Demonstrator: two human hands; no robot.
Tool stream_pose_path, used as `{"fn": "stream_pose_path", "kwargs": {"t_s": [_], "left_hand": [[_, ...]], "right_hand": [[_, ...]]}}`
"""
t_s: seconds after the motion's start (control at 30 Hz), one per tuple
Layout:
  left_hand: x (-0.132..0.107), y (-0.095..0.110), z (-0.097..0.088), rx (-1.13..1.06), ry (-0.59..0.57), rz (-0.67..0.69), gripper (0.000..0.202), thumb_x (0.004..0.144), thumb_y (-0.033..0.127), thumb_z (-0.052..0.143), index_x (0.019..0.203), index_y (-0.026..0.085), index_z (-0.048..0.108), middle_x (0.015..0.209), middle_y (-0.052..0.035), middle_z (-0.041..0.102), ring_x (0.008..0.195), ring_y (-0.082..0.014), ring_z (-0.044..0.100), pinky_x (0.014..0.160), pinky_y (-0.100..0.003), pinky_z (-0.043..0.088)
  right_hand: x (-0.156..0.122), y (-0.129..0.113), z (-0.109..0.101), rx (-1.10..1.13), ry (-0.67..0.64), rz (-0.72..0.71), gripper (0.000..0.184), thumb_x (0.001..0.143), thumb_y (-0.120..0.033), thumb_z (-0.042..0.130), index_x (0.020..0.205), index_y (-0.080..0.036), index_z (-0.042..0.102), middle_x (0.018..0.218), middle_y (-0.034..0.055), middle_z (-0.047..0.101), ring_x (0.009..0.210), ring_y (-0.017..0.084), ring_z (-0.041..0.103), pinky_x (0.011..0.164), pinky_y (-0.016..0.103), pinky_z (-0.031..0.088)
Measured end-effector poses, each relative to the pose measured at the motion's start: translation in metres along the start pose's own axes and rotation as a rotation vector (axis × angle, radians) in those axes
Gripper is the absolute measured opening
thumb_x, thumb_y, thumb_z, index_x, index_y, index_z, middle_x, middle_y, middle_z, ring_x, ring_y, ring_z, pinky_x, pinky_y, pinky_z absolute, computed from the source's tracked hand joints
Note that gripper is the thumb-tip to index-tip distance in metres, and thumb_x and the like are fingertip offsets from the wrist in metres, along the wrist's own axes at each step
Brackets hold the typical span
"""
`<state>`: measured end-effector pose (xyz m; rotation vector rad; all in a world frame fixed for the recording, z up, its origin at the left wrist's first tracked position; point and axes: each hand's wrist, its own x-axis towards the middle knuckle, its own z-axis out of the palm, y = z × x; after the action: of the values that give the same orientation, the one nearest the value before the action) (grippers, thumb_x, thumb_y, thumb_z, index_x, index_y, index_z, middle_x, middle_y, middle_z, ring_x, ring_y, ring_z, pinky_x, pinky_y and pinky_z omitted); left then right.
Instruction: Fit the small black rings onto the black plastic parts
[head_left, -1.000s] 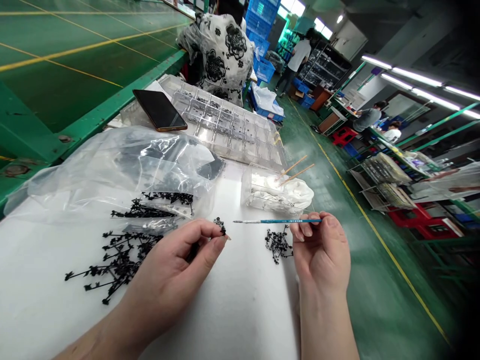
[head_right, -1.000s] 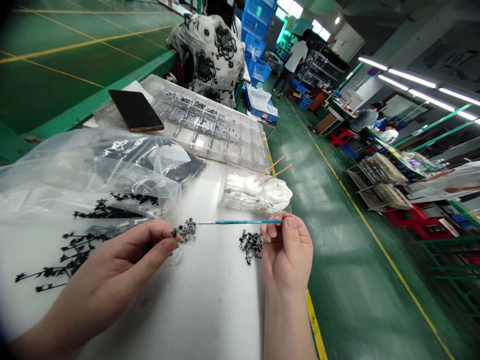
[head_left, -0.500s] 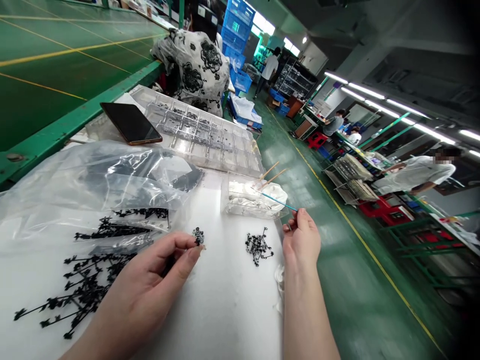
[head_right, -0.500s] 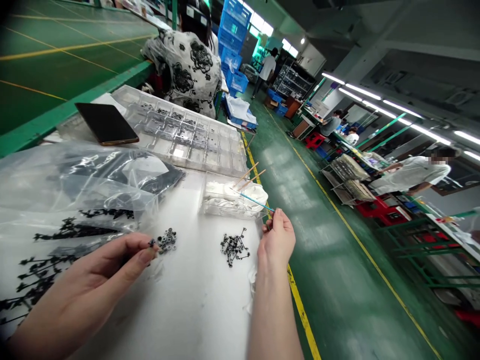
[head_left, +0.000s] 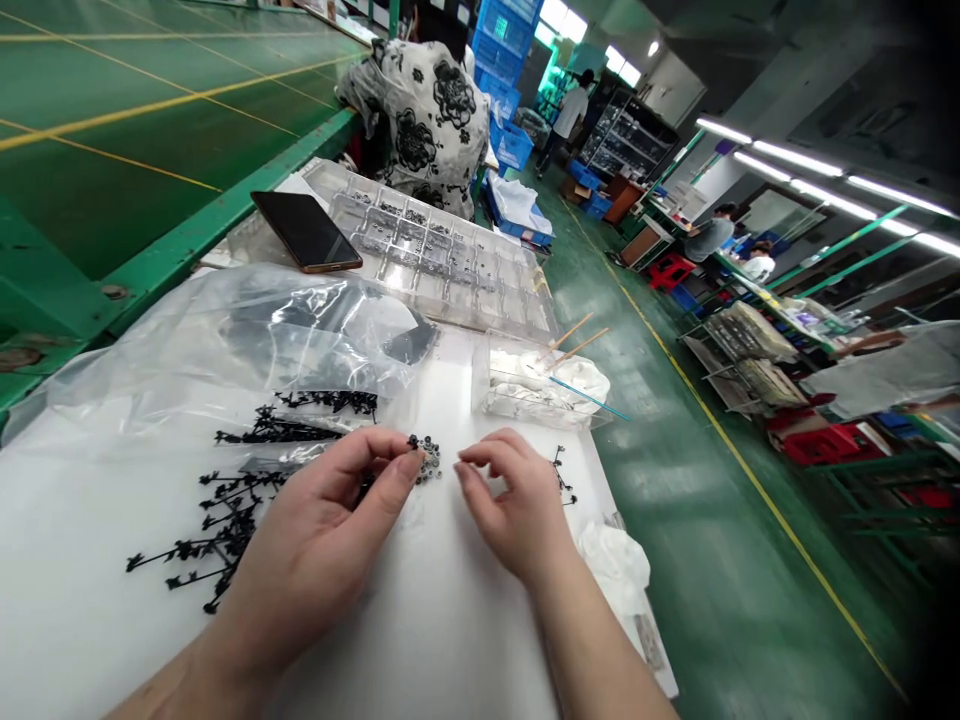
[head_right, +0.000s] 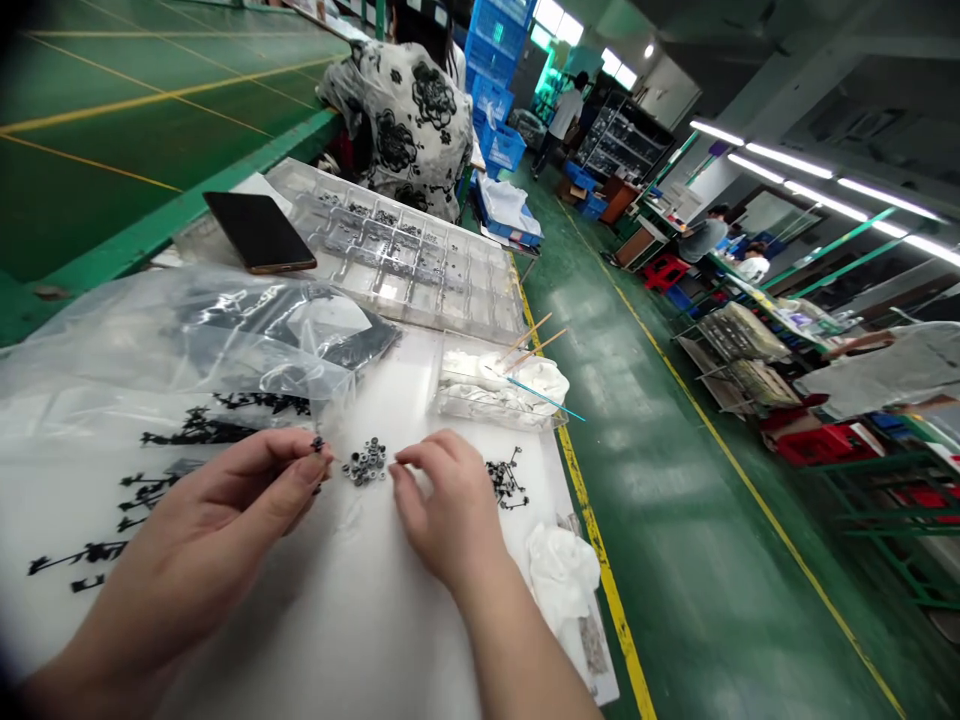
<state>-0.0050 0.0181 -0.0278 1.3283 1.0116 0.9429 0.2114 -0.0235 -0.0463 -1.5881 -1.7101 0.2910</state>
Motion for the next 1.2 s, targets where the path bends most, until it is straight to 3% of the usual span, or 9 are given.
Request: {"fn": "stream_pose_path", "kwargs": {"t_s": [0.07,0.13,0.37,0.5,0.6,0.73,0.97,1.2], "left_hand": [[0.000,0.001,0.000,-0.008,-0.013,0.005,0.024,0.102,0.051,0.072,0.101,0.028,0.075,0.094,0.0001,0.077,0.084,-0.0172,0.072,0.072,-0.021,0.060],[0.000,-0.001,-0.001,-0.006,-0.035,0.005,0.023,0.103,0.051,0.071,0.102,0.028,0.075,0.096,0.0005,0.077,0.085,-0.0171,0.072,0.073,-0.021,0.060],[0.002,-0.004,0.001,0.159,-0.152,0.086,0.020,0.107,0.044,0.063,0.101,0.028,0.073,0.096,0.0009,0.076,0.089,-0.0188,0.070,0.075,-0.026,0.054],[0.002,-0.002,0.003,0.225,-0.236,0.171,0.022,0.109,0.039,0.058,0.097,0.028,0.072,0.086,0.0021,0.070,0.080,-0.0179,0.066,0.072,-0.029,0.049],[0.001,-0.001,0.006,0.234,-0.290,0.206,0.021,0.110,0.036,0.057,0.095,0.027,0.070,0.083,0.0027,0.067,0.076,-0.0171,0.064,0.070,-0.030,0.047],[-0.003,0.000,0.010,0.240,-0.322,0.198,0.023,0.110,0.034,0.054,0.094,0.027,0.069,0.082,0.0031,0.065,0.075,-0.0166,0.062,0.069,-0.031,0.044],[-0.004,-0.001,0.015,0.242,-0.354,0.194,0.023,0.109,0.031,0.054,0.096,0.028,0.072,0.083,0.0035,0.066,0.074,-0.0152,0.062,0.066,-0.030,0.044],[-0.003,-0.001,0.015,0.247,-0.367,0.203,0.025,0.109,0.031,0.053,0.097,0.027,0.074,0.082,0.0007,0.069,0.073,-0.0171,0.063,0.066,-0.030,0.045]], "right_hand": [[0.000,-0.008,0.013,-0.078,-0.157,-0.003,0.007,0.095,-0.020,0.069,0.096,-0.021,0.075,0.094,0.0068,0.071,0.085,0.021,0.066,0.077,0.035,0.052],[0.001,-0.009,0.020,-0.145,-0.230,0.027,0.006,0.094,-0.018,0.070,0.094,-0.020,0.075,0.094,0.0069,0.070,0.086,0.022,0.066,0.079,0.037,0.052],[0.003,-0.002,0.019,-0.133,-0.235,0.069,0.007,0.091,-0.015,0.068,0.087,-0.020,0.070,0.090,0.0062,0.072,0.084,0.021,0.066,0.077,0.036,0.051],[0.001,-0.005,0.007,0.195,-0.120,0.189,0.003,0.088,-0.019,0.072,0.086,-0.021,0.072,0.081,0.0027,0.074,0.072,0.017,0.066,0.069,0.032,0.052],[-0.003,-0.011,-0.005,0.549,-0.010,0.301,0.004,0.089,-0.025,0.080,0.093,-0.024,0.078,0.084,0.0019,0.078,0.076,0.017,0.071,0.071,0.030,0.057],[-0.008,-0.017,-0.016,0.807,0.007,0.255,0.013,0.092,-0.021,0.084,0.101,-0.031,0.084,0.092,0.0005,0.079,0.086,0.015,0.074,0.079,0.028,0.059],[-0.016,-0.018,-0.019,0.665,-0.029,0.104,0.030,0.090,-0.013,0.086,0.108,-0.038,0.085,0.100,-0.0003,0.072,0.089,0.014,0.068,0.082,0.029,0.056],[-0.015,-0.020,-0.017,0.591,-0.032,0.062,0.029,0.091,-0.016,0.086,0.109,-0.038,0.085,0.099,0.0015,0.071,0.087,0.017,0.068,0.077,0.032,0.057]]}}
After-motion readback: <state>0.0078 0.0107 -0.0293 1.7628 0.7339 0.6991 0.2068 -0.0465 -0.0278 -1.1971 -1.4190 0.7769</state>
